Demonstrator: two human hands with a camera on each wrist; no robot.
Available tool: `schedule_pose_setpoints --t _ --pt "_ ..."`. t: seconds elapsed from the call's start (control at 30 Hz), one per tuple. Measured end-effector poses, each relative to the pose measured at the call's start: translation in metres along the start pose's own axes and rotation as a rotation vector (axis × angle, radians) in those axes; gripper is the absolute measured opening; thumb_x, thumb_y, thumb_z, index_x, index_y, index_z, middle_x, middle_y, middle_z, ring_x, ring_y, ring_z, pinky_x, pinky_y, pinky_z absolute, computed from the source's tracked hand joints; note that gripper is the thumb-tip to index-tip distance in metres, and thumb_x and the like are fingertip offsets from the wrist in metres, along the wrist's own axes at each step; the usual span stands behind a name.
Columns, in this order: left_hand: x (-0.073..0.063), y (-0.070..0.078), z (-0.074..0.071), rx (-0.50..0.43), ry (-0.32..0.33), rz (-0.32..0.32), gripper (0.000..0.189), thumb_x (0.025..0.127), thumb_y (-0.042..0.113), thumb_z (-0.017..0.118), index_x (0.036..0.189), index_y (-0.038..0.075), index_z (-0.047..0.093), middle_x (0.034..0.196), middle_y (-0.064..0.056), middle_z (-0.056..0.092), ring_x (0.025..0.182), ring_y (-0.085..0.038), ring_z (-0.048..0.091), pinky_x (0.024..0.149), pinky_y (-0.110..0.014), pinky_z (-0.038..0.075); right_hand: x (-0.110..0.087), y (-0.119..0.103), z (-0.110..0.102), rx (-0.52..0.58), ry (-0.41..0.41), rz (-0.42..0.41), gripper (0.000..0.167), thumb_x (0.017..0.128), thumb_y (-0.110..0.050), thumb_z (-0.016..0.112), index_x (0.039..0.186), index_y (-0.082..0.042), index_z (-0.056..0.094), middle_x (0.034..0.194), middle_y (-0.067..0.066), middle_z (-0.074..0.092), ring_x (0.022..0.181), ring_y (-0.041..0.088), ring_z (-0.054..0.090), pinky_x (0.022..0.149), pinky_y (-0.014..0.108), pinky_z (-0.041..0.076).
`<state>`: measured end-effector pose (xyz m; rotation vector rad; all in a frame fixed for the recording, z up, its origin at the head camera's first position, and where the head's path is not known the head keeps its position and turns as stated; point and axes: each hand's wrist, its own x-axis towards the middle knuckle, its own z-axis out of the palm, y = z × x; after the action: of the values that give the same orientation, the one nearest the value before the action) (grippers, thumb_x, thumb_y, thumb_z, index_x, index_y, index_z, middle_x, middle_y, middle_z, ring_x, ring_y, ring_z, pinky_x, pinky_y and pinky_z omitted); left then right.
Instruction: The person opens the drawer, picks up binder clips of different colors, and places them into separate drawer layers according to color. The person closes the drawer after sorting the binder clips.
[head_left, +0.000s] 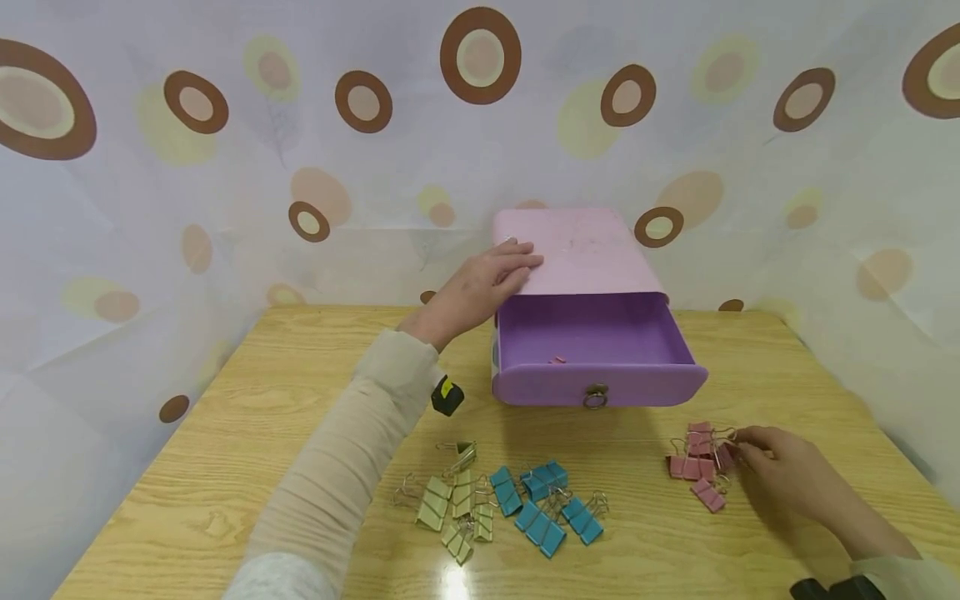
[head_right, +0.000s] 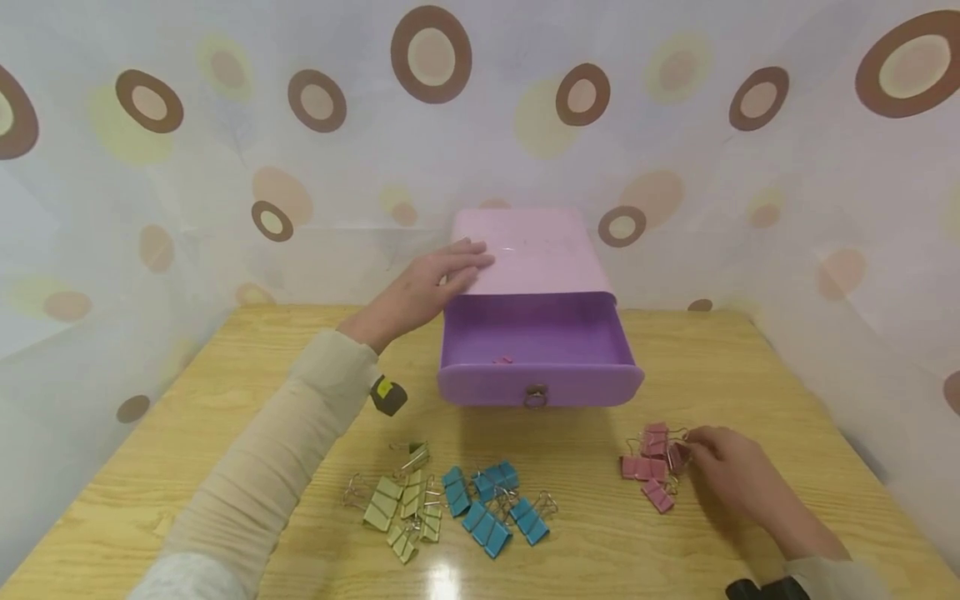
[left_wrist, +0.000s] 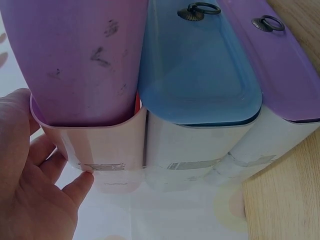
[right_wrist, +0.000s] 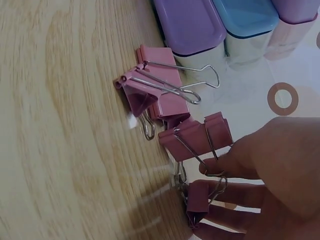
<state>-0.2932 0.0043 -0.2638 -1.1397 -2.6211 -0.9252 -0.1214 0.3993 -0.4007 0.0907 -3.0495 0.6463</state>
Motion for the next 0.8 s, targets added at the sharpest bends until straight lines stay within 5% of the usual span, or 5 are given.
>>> schedule_pose_setpoints --t 0.33,0.8 --pt "-0.001 -0.001 -0.001 -0.022 -0.009 -0.014 0.039 0.107 0.026 0.043 0.143 0.017 0.055 0.157 -0.002 0.041 0.152 -0.016 0.026 0.126 -0.026 0.020 -0.005 0.007 0.004 0.011 0.027 -0.069 0.030 0.088 0.002 0.062 0.117 0.013 0.060 0.101 0.028 0.069 0.088 0.039 0.069 0.073 0.053 0.059" --pt "-0.003 0.003 -0.003 -0.021 -0.017 -0.020 0.039 0.107 0.026 0.043 0.143 0.017 0.055 0.158 -0.001 0.041 0.152 -0.015 0.026 0.126 -0.026 0.020 -0.007 0.013 0.003 -0.078 0.061 0.049 0.023 0.096 -0.016 0.064 0.101 0.006 0.069 0.083 0.014 0.072 0.076 0.030 0.067 0.068 0.052 0.056"
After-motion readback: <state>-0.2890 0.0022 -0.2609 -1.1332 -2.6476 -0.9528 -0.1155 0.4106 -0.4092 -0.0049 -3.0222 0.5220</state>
